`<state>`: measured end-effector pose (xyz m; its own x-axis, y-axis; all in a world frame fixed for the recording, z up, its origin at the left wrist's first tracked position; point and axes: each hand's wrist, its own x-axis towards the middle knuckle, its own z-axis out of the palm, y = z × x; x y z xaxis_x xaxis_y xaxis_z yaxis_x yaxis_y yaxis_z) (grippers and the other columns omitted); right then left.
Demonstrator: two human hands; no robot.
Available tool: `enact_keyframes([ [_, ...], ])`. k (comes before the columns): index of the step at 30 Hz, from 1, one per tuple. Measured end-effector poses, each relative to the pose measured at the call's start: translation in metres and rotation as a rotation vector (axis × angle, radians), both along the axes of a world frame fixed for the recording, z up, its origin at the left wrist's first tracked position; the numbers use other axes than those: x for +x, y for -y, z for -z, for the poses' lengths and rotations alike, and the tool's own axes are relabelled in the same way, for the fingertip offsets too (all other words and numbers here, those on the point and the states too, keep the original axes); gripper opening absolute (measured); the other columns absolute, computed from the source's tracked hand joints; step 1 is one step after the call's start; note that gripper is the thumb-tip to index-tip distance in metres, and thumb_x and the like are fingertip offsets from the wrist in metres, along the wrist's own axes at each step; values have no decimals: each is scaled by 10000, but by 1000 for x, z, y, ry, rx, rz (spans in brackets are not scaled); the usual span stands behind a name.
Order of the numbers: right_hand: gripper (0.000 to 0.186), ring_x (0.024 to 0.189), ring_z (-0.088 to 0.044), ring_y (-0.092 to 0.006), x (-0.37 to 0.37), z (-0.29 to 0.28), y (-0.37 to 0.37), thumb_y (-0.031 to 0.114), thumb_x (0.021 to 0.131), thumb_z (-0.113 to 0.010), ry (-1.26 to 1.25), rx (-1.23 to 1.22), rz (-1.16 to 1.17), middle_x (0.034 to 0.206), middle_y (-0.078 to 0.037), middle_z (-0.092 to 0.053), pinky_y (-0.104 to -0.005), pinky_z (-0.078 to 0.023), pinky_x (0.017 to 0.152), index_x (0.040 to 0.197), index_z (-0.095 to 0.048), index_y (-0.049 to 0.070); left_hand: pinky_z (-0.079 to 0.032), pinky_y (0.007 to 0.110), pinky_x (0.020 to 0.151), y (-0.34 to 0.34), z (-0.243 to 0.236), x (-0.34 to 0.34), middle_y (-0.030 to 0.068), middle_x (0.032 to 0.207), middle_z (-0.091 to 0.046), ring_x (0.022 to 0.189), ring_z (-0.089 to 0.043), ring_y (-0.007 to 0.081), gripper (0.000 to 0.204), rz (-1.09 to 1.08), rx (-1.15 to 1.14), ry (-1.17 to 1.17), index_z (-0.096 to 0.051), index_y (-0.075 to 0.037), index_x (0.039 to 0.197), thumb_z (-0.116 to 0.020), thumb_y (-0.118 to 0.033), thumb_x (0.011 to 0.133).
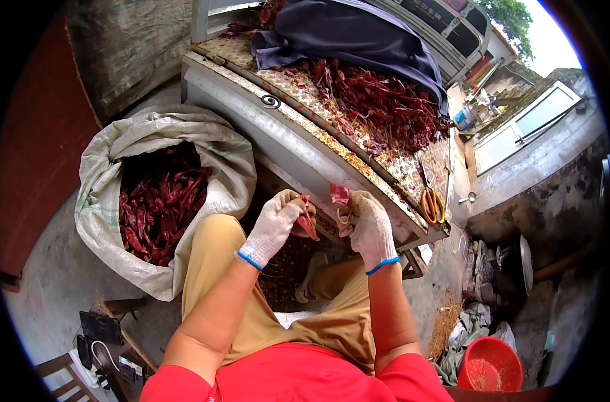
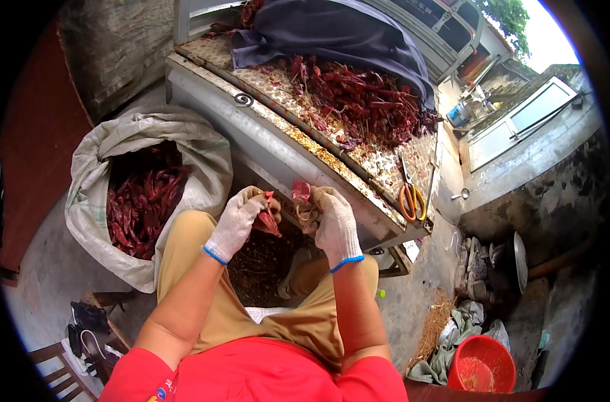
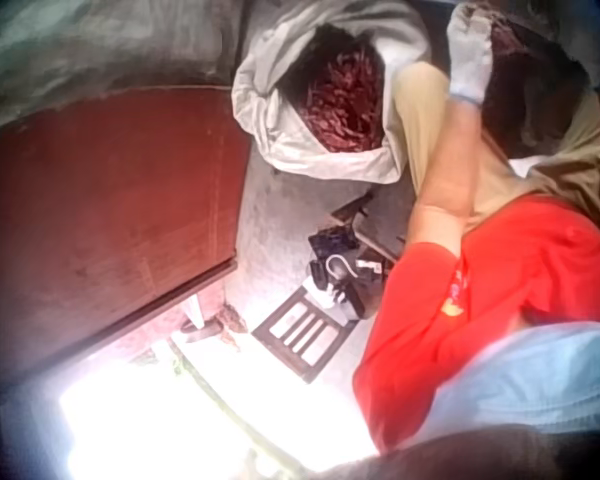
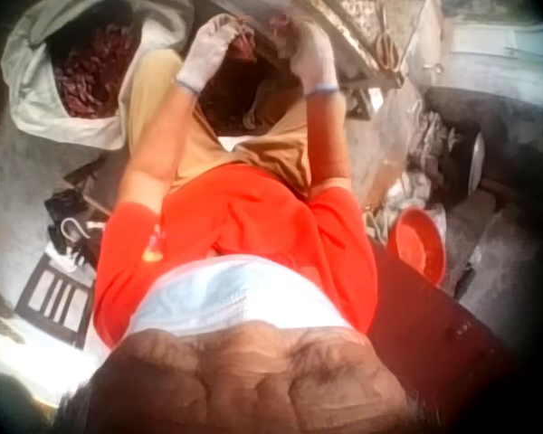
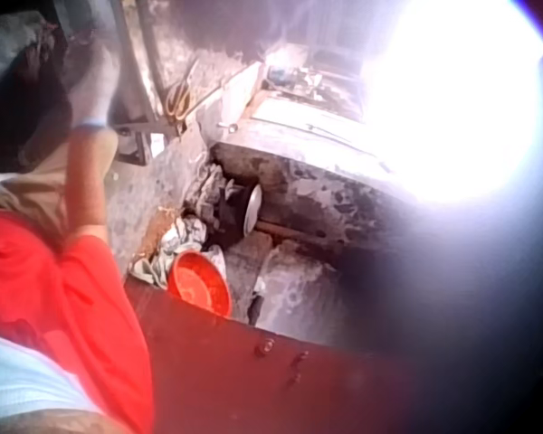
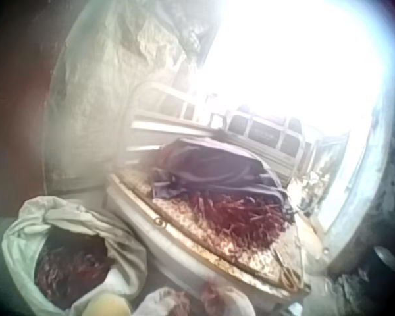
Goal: The person sits and repeatedly picks dried red chilies from a sack, removes the stems by hand, and places the de-stemmed chilies onto a metal tray. The person occasionally uses scissors to cut stems and continues the process for the duration of the clip.
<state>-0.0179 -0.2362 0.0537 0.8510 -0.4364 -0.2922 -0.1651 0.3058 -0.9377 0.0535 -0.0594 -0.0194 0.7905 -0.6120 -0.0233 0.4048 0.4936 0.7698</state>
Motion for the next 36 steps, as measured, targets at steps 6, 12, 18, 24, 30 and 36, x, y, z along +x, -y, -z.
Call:
enact_keyframes([
  [6,210,457,-483,-123,2,4,-7,208,1004,-505,-348,211,-96,681,-47,-569,-241,-371,372,851,-557,73,-467,223,679,0,-1,-5,123,1274,-609,774,-546,59,107,-26,-14,325,-636,30,919,-696,-44,872],
  [12,215,430,-474,-119,5,15,-1,216,992,-508,-447,301,-214,676,-39,-570,-242,-338,347,846,-566,69,-468,224,742,-6,-20,-7,83,1096,-651,866,-586,86,146,132,240,484,-618,9,924,-699,21,803],
  [18,214,443,-457,-103,5,13,-11,197,985,-500,-420,181,-162,708,-49,-594,-240,-340,378,950,-633,32,-483,229,743,-1,-2,-5,29,951,-616,749,-514,75,166,-11,195,544,-605,9,987,-651,42,832],
  [24,174,517,-486,-95,6,23,0,169,962,-582,-24,148,182,795,-72,-630,-240,-364,426,1013,-655,20,-479,243,768,3,0,-4,24,886,-582,797,-517,83,136,-24,39,413,-561,-15,943,-643,33,846],
  [30,206,552,-530,-112,5,17,-9,175,966,-567,123,88,175,851,-85,-649,-250,-394,429,1061,-651,12,-494,249,787,4,-8,-5,56,946,-599,832,-548,97,270,-42,3,307,-557,3,1120,-659,10,870],
  [36,353,698,-607,-118,-5,18,-21,180,883,-588,-38,-208,-112,964,-56,-686,-272,-495,630,1207,-658,58,-509,243,773,-4,-10,-2,48,980,-606,819,-576,101,372,44,-16,142,-544,-1,1232,-649,25,876],
])
